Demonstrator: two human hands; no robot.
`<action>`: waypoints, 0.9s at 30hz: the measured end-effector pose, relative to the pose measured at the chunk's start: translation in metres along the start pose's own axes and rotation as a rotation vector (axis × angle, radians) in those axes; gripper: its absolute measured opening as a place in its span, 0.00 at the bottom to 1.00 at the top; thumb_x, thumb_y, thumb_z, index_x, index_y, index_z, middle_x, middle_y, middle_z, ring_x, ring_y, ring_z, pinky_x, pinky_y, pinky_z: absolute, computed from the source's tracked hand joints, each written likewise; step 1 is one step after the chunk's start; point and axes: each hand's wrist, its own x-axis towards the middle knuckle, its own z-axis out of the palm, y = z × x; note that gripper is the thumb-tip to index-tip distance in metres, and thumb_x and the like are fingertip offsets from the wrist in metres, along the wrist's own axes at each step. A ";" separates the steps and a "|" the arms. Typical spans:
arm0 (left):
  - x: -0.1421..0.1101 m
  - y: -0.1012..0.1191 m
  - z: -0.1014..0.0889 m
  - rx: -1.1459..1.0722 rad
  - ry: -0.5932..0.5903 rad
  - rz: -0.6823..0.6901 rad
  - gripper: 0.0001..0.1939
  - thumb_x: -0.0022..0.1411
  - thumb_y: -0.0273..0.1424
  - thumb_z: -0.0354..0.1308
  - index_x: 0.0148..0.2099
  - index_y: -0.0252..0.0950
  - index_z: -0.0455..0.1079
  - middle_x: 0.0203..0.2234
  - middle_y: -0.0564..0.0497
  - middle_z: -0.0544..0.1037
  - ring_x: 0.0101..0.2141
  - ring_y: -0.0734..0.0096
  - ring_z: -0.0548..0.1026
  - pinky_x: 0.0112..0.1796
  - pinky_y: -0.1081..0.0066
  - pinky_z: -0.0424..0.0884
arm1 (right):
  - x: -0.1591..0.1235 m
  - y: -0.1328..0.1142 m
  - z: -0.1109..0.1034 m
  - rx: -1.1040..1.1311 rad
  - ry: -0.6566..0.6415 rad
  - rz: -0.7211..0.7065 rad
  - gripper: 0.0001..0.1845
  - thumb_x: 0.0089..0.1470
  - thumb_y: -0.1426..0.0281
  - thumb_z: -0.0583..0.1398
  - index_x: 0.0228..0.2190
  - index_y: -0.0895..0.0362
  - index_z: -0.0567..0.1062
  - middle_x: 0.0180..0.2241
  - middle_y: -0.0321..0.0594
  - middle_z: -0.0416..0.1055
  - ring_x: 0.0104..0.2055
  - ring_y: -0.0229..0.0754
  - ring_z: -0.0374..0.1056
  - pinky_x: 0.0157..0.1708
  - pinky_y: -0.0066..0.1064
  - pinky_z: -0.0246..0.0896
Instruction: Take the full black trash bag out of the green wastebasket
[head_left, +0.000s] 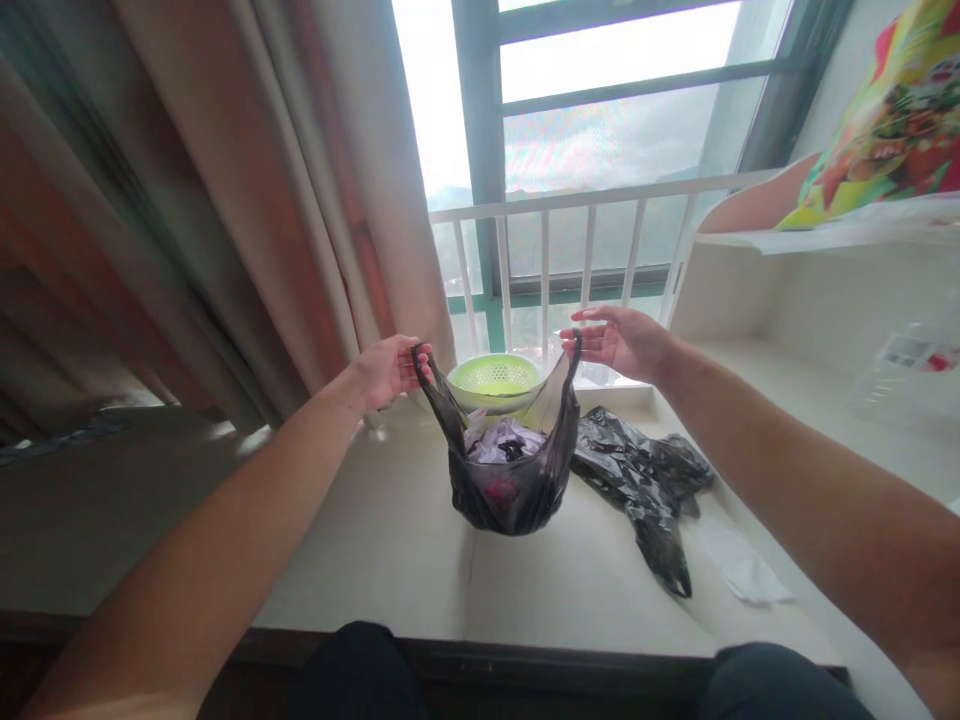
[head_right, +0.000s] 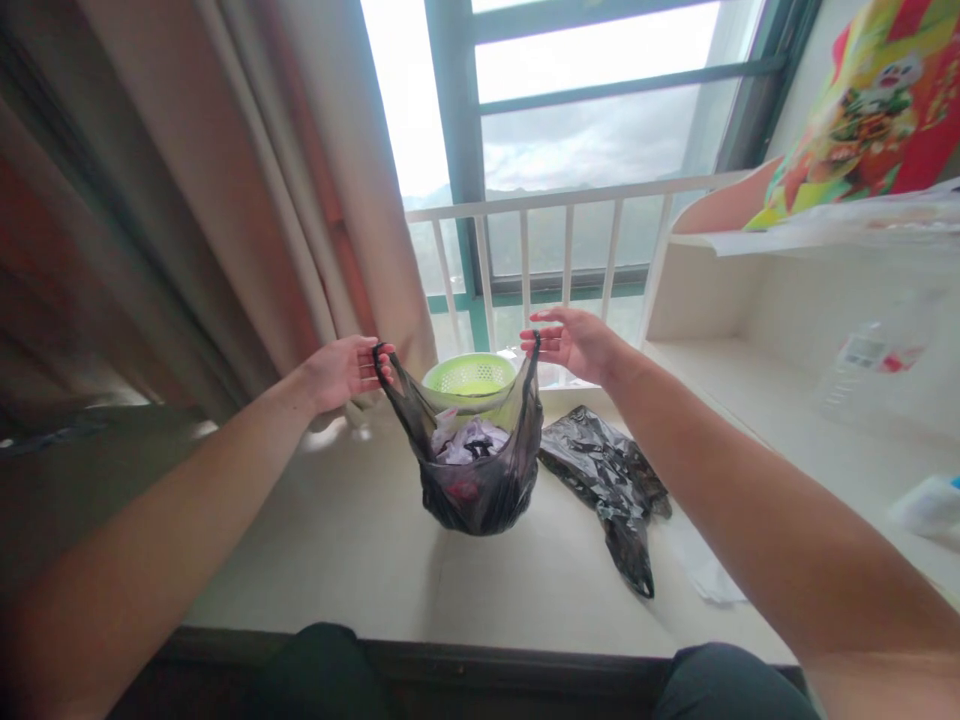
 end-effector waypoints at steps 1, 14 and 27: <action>-0.003 -0.002 0.001 0.010 0.004 -0.024 0.10 0.65 0.27 0.54 0.37 0.28 0.76 0.23 0.46 0.78 0.25 0.67 0.76 0.31 0.68 0.76 | -0.004 0.002 0.000 -0.005 -0.004 0.003 0.07 0.57 0.72 0.63 0.39 0.58 0.75 0.39 0.54 0.80 0.38 0.49 0.78 0.43 0.42 0.78; -0.048 -0.022 0.010 0.026 -0.055 -0.082 0.12 0.65 0.28 0.55 0.40 0.26 0.78 0.26 0.44 0.79 0.27 0.64 0.79 0.34 0.67 0.79 | -0.056 0.009 -0.023 -0.042 -0.072 0.064 0.07 0.57 0.70 0.64 0.39 0.57 0.78 0.43 0.52 0.81 0.39 0.50 0.78 0.48 0.46 0.77; -0.073 -0.043 0.034 0.078 -0.119 -0.112 0.11 0.64 0.27 0.56 0.40 0.26 0.79 0.26 0.46 0.78 0.27 0.65 0.78 0.35 0.66 0.79 | -0.087 0.018 -0.041 -0.046 -0.063 0.079 0.07 0.57 0.69 0.64 0.39 0.56 0.78 0.42 0.52 0.82 0.40 0.50 0.79 0.50 0.47 0.76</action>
